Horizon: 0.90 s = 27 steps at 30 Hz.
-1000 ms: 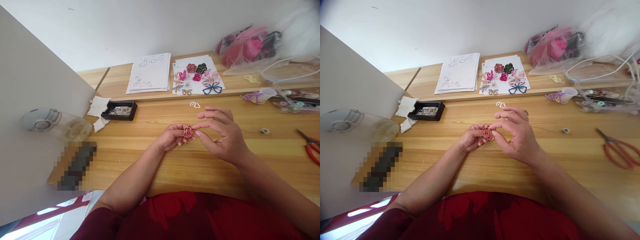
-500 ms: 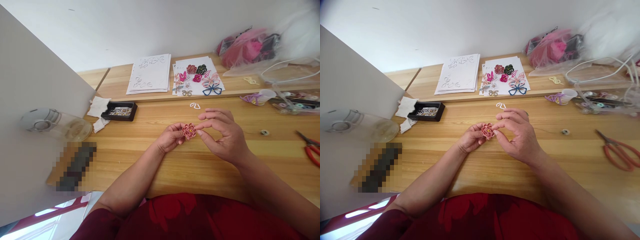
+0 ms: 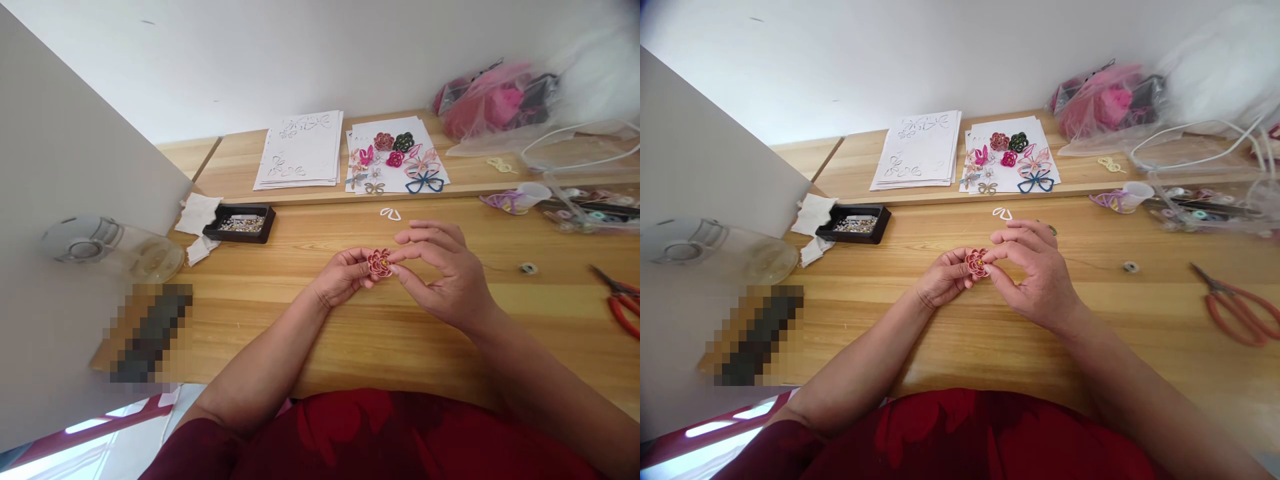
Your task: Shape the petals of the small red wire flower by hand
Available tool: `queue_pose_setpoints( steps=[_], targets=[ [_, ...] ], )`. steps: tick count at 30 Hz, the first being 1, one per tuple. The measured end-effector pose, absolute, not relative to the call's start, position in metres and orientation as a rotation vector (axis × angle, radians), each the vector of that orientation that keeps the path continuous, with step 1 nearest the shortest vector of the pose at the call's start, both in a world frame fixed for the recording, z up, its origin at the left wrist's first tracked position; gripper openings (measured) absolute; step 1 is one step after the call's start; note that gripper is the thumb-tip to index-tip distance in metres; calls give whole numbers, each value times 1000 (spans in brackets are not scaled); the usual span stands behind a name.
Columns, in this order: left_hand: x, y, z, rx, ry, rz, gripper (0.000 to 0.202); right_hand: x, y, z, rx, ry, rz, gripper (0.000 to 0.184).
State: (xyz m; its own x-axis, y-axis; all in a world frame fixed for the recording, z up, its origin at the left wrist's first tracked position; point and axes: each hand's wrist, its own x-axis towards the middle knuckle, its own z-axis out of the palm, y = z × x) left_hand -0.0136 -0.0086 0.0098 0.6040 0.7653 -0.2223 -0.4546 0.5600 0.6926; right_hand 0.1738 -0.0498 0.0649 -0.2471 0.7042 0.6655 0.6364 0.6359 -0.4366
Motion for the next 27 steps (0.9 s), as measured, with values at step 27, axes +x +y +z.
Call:
queue_pose_setpoints(
  steps=[27],
  targets=[
    [-17,-5,13,834,535,560,31,185,-50,98,-996,-2433,-72,13]
  ],
)
